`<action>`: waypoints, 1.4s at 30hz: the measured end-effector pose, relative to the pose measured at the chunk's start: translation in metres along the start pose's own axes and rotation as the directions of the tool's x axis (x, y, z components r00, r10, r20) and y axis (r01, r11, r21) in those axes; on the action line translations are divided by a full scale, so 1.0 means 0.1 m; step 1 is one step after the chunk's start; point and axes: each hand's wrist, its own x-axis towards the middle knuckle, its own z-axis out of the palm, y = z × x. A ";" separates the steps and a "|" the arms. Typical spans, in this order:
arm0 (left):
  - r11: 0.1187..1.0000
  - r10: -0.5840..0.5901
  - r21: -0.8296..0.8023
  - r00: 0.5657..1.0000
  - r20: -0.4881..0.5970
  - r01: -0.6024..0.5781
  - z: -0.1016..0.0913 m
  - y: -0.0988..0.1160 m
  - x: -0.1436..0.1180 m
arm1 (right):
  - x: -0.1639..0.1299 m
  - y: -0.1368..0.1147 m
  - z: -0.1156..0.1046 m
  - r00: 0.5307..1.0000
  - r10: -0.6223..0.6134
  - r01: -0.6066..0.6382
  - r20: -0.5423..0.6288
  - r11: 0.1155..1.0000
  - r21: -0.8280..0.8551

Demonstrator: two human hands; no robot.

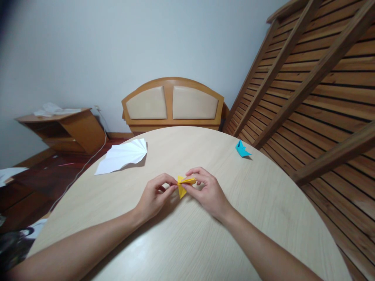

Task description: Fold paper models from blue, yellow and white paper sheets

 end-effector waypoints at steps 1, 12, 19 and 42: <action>1.000 0.003 0.007 1.000 0.003 -0.003 0.00 0.00 0.00 | 0.00 0.00 0.00 1.000 -0.006 0.006 -0.001 1.000 -0.020; 0.986 -0.159 -0.056 0.987 -0.001 0.158 0.04 -0.02 0.01 | -0.02 0.01 -0.04 0.996 -0.084 0.085 0.013 0.972 -0.220; 0.976 -0.200 -0.087 0.980 0.003 0.200 0.06 -0.06 0.02 | -0.01 -0.02 -0.03 0.996 -0.020 0.006 -0.089 0.988 -0.158; 0.941 -0.306 -0.115 0.946 0.107 0.317 0.04 -0.14 0.03 | 0.00 0.11 -0.08 0.988 -0.054 0.045 -0.145 0.997 -0.063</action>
